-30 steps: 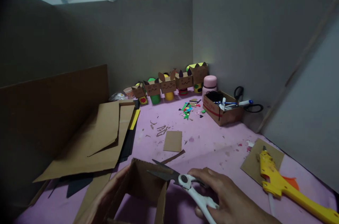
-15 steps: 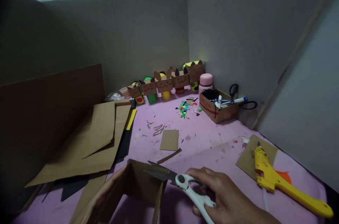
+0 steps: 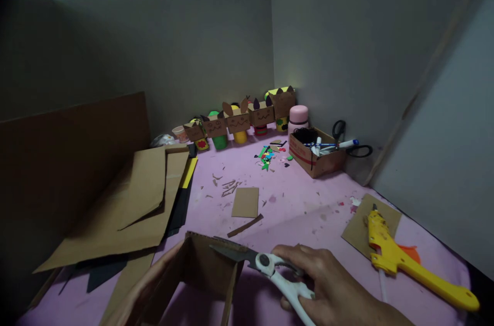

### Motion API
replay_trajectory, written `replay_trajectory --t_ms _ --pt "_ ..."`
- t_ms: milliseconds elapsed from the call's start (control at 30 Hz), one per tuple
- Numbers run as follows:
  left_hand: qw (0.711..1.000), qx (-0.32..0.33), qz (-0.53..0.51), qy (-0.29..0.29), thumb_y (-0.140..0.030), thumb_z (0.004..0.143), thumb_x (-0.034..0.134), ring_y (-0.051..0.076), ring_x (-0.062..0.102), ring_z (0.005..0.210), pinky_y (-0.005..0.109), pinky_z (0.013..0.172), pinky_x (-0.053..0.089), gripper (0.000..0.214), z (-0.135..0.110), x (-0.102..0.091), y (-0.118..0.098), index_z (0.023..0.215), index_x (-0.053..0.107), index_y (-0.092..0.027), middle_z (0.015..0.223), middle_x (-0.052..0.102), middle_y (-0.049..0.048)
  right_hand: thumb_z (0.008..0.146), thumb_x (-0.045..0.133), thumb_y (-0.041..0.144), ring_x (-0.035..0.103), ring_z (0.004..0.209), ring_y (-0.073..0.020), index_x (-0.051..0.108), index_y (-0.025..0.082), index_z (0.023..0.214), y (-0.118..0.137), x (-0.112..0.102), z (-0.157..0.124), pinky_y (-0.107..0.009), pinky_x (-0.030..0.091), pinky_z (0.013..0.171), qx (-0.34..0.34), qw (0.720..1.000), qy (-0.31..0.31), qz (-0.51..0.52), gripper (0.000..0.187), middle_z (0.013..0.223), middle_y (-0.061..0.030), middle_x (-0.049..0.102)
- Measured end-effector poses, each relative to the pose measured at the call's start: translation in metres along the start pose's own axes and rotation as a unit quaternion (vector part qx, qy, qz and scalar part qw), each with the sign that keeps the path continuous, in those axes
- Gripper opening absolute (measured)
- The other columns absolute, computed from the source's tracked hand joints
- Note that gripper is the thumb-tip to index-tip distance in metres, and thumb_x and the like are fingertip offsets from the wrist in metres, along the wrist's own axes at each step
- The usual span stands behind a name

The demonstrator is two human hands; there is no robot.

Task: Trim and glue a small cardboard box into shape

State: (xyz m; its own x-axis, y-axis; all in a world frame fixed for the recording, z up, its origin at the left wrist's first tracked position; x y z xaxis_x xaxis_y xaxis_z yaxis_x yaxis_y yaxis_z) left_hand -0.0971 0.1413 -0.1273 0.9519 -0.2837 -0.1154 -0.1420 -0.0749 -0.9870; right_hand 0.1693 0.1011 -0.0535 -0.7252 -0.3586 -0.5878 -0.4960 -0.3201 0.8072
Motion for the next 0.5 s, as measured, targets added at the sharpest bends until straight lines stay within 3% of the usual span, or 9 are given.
replay_trajectory --t_ms 167,267,500 --pt "1.0 0.006 0.011 -0.007 -0.074 0.058 0.067 0.04 0.039 0.135 0.053 0.105 0.042 0.088 0.014 0.005 -0.008 0.135 0.054 -0.032 0.132 0.065 0.0045 0.077 0.069 0.025 0.064 0.068 -0.0186 0.071 0.026 0.106 -0.001 -0.002 -0.003 -0.028 0.053 0.063 -0.032 0.999 -0.032 0.004 0.029 0.081 -0.0026 0.072" --pt "1.0 0.018 0.01 -0.002 -0.077 0.063 0.061 0.038 0.039 0.136 0.052 0.109 0.037 0.086 -0.004 0.009 -0.024 0.136 0.052 -0.033 0.133 0.064 0.0021 0.079 0.068 0.027 0.066 0.072 -0.0199 0.07 0.027 0.112 -0.002 -0.002 -0.004 -0.029 0.054 0.066 -0.033 0.999 -0.032 0.001 0.032 0.084 -0.0032 0.073" --pt "0.998 0.053 0.009 0.03 -0.075 0.052 0.072 0.039 0.027 0.143 0.048 0.118 0.022 0.105 -0.045 0.026 -0.056 0.143 0.044 -0.029 0.154 0.041 0.0042 0.078 0.068 0.024 0.067 0.08 -0.0223 0.067 0.027 0.118 0.003 -0.003 -0.002 -0.032 0.054 0.073 -0.027 0.999 -0.017 -0.01 0.04 0.088 -0.0049 0.072"
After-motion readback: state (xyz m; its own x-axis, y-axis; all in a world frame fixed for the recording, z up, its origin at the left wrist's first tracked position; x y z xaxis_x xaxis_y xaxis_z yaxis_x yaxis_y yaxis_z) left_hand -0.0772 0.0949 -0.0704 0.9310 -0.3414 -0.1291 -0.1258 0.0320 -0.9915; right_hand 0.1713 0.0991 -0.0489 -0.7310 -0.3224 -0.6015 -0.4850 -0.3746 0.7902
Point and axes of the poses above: each hand's wrist, its own z-axis towards the middle knuckle, its own x-axis out of the palm, y = z × x, the point moved 10 cm from there along z, towards the middle knuckle
